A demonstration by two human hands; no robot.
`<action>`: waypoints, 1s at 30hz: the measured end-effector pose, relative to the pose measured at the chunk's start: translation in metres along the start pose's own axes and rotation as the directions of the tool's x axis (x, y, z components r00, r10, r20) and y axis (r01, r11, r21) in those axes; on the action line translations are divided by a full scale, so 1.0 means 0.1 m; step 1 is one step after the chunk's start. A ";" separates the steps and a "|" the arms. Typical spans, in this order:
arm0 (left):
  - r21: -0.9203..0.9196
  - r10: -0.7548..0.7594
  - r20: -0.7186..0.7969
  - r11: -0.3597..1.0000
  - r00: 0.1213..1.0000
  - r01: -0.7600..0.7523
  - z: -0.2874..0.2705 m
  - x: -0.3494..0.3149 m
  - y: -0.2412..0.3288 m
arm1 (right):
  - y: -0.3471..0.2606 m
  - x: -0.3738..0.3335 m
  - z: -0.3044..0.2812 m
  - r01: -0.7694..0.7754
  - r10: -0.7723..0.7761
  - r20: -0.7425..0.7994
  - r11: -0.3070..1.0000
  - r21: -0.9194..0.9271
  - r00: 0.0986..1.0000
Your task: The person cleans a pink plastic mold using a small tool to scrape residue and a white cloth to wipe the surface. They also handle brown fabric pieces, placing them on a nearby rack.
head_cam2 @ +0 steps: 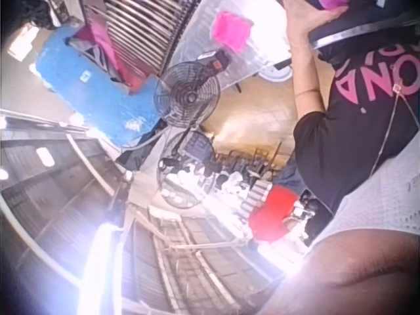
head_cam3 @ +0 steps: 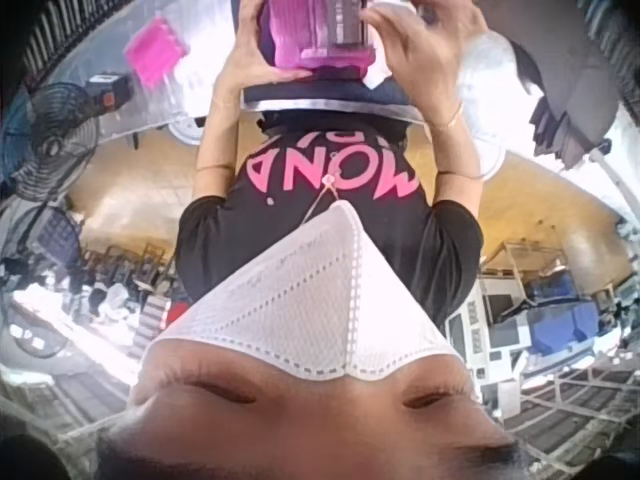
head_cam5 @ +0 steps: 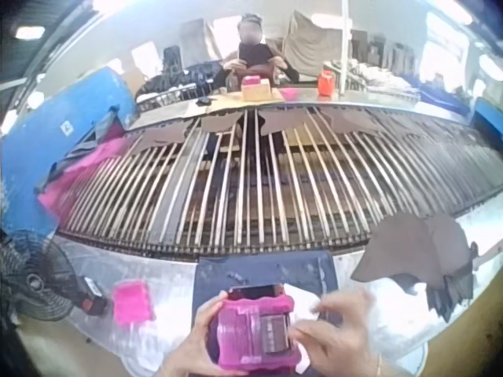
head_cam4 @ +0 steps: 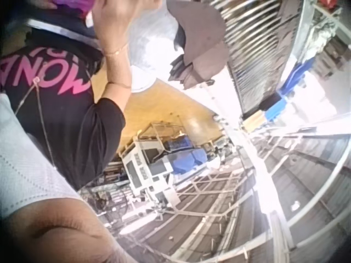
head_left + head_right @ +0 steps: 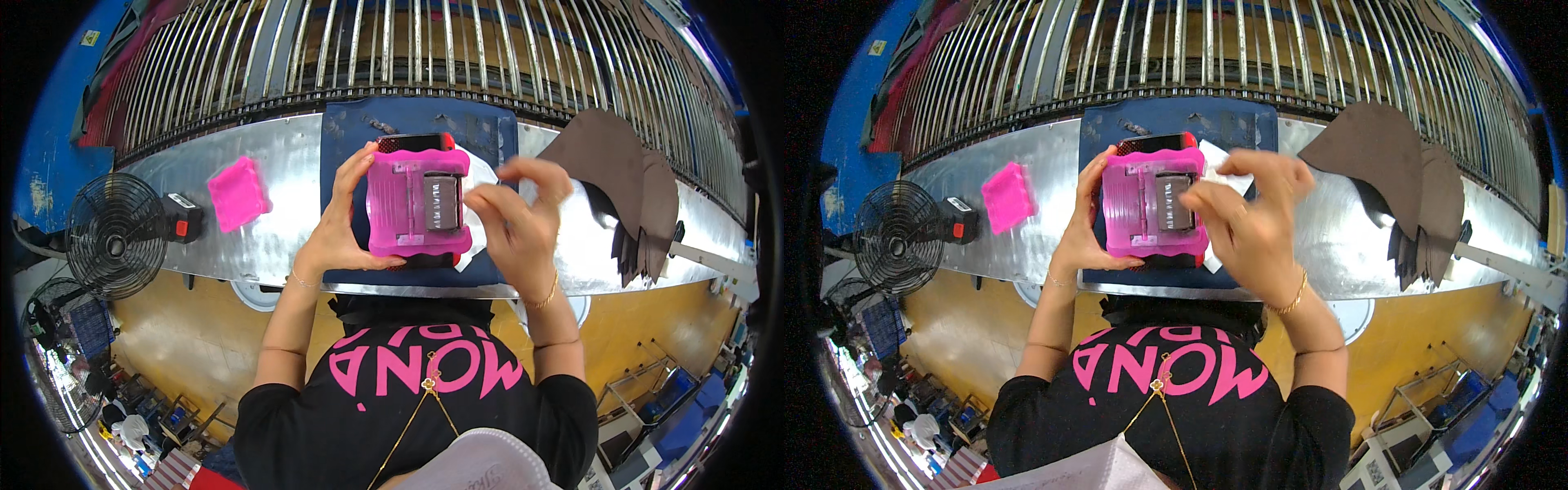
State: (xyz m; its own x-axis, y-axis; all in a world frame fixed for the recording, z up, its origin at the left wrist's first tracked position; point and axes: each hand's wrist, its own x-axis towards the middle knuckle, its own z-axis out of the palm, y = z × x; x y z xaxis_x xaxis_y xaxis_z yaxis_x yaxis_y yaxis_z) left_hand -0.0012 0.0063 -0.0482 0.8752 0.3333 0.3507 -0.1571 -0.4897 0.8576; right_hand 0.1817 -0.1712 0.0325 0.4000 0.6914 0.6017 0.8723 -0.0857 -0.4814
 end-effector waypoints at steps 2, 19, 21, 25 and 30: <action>0.004 0.001 -0.001 1.000 1.000 -0.001 -0.02 0.04 0.00 | -0.05 -0.02 -0.04 -0.010 0.010 -0.047 1.000 -0.006 0.999; -0.052 -0.028 -0.017 0.998 0.999 0.027 0.02 0.00 0.00 | 0.00 0.00 -0.02 -0.035 0.034 0.032 0.999 0.034 0.999; -0.043 -0.015 -0.027 0.999 1.000 0.013 0.02 0.03 -0.01 | 0.05 0.06 0.03 0.008 -0.007 0.070 1.000 -0.013 0.998; -0.054 -0.037 -0.022 0.998 0.999 0.036 0.02 0.01 0.01 | -0.03 -0.01 -0.02 -0.040 0.045 -0.055 0.995 0.087 0.997; -0.060 -0.045 -0.020 0.997 0.999 0.043 0.03 -0.01 0.03 | 0.06 0.01 0.03 -0.014 0.014 0.057 1.000 0.013 0.998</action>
State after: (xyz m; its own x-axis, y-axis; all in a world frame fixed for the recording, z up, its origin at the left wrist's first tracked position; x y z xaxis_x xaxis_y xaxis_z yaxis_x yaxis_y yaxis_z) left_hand -0.0016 0.0023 -0.0471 0.8719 0.3712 0.3195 -0.1461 -0.4256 0.8931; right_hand 0.1871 -0.1690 0.0287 0.3953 0.7297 0.5580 0.8628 -0.0865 -0.4981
